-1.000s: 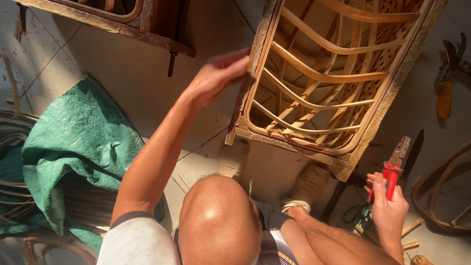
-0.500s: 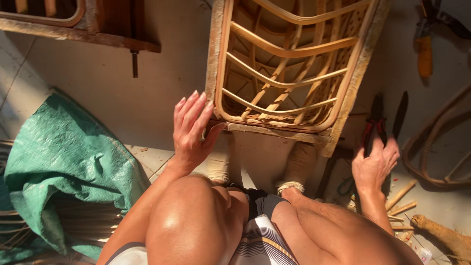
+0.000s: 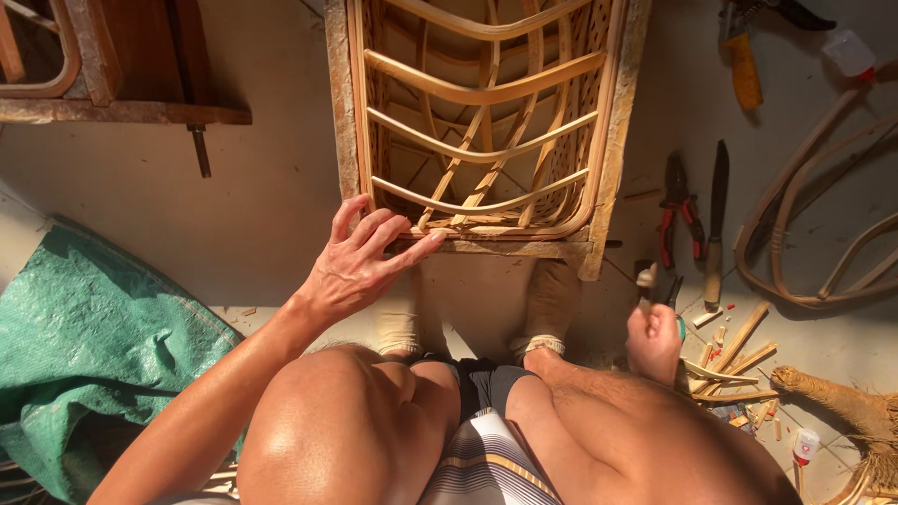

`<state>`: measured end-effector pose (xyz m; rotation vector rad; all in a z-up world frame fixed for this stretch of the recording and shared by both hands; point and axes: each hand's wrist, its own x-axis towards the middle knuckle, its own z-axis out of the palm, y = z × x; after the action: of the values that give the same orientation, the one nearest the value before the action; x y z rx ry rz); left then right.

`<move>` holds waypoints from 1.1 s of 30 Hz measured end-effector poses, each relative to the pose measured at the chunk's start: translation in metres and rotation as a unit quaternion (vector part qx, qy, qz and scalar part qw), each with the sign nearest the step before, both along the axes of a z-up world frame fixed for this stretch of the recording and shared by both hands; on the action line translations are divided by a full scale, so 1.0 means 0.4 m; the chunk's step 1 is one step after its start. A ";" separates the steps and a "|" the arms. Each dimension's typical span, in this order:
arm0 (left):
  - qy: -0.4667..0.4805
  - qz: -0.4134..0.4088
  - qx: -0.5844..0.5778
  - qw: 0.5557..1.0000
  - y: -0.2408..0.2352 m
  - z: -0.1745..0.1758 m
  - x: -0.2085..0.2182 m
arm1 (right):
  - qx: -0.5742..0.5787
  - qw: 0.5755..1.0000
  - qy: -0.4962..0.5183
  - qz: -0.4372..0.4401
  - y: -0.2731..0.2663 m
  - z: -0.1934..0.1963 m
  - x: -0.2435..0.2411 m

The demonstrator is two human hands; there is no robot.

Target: The person inserts thin wooden strips into a rectangular basket frame, taps them into place with a hammer, and applies glue along the frame edges to secure the strips. The person works on one side of the frame at a time, adjusting and seating each strip before moving to the next.

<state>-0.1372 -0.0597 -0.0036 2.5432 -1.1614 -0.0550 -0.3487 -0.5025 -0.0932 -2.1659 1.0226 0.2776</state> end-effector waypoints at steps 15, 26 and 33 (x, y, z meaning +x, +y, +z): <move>-0.031 0.002 -0.082 0.996 0.022 -0.053 -0.009 | 0.023 0.814 -0.185 0.550 0.169 0.366 0.403; -0.023 0.025 -0.116 0.993 0.018 -0.053 -0.007 | 0.065 0.775 -0.234 0.584 0.188 0.421 0.427; 0.036 0.050 -0.145 0.988 0.019 -0.076 -0.012 | 0.097 0.777 -0.137 0.606 0.290 0.384 0.485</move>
<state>-0.1421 -0.0519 -0.0340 2.3176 -0.9368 0.0430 -0.1549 -0.3866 0.0602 -2.2615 -0.6738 0.5797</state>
